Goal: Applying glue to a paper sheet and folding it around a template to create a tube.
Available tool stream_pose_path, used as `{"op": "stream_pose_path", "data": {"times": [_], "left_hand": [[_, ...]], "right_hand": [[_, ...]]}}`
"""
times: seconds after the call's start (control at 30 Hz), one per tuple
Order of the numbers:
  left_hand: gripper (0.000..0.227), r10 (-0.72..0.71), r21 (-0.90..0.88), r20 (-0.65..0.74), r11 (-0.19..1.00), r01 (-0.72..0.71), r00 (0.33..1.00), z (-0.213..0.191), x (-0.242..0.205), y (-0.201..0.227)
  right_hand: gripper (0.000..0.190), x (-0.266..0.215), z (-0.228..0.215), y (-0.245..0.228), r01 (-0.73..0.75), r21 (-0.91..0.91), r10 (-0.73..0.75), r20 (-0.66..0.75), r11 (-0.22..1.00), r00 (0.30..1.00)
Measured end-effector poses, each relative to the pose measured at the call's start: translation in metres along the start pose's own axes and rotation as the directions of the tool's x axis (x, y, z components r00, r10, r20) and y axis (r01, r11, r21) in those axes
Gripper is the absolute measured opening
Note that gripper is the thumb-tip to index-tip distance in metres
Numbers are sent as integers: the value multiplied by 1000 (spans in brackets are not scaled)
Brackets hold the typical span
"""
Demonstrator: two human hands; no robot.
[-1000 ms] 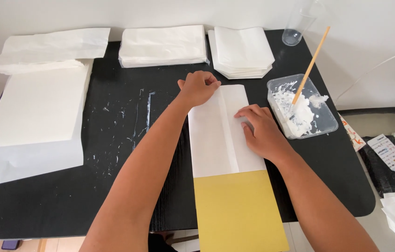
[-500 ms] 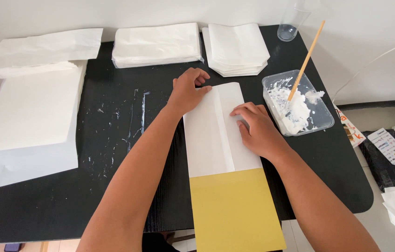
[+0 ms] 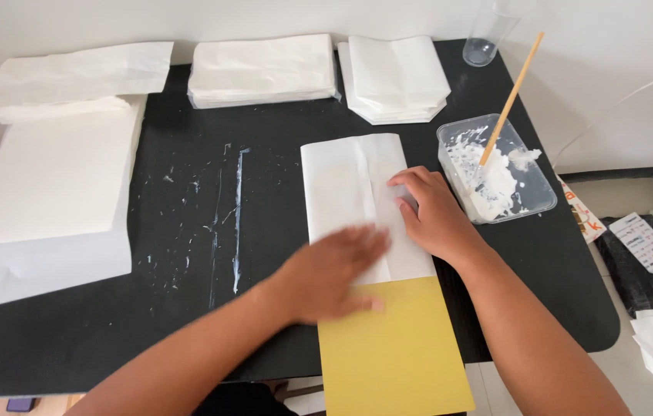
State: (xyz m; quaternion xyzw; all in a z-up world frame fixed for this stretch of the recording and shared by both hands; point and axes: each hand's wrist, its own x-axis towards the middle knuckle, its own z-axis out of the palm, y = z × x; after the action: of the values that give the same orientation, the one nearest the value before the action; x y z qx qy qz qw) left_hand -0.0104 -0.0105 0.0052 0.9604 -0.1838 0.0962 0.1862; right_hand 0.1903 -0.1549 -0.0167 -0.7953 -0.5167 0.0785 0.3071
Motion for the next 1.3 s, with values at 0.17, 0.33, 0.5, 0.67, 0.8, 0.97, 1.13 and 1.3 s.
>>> {"op": "stream_pose_path", "data": {"times": [0.17, 0.33, 0.5, 0.67, 0.8, 0.97, 1.13, 1.3], "left_hand": [[91, 74, -17, 142, 997, -72, 987, 12, -6, 8], [77, -175, 136, -23, 975, 177, 984, 7, 20, -58], [78, -389, 252, 70, 898, 361, 919, -1, 58, -100], [80, -551, 385, 20, 774, 503, 834, 2, 73, -127], [84, -494, 386, 8, 804, 453, 870, -2, 69, -109], [82, -333, 382, 81, 881, 280, 939, 10, 46, -63], [85, -93, 90, 82, 992, 85, 992, 16, 19, -13], [77, -25, -187, 103, 981, 44, 994, -7, -2, 18]], "right_hand": [[30, 1, -2, -6, -84, 71, 84, -2, 994, 996], [29, 0, 1, -2, -79, 110, 84, -40, 991, 996], [28, -1, 0, -1, -68, 89, 72, -42, 994, 997], [29, -1, -4, -9, -29, 21, 30, -26, 999, 999], [28, -2, -3, -8, 4, -27, -5, -33, 1000, 999], [28, 0, 4, 5, -23, -23, 22, -47, 999, 999], [27, 0, 6, 7, -47, -14, 46, -73, 999, 996], [32, 0, 0, -7, -62, -47, 60, -39, 997, 997]]}}
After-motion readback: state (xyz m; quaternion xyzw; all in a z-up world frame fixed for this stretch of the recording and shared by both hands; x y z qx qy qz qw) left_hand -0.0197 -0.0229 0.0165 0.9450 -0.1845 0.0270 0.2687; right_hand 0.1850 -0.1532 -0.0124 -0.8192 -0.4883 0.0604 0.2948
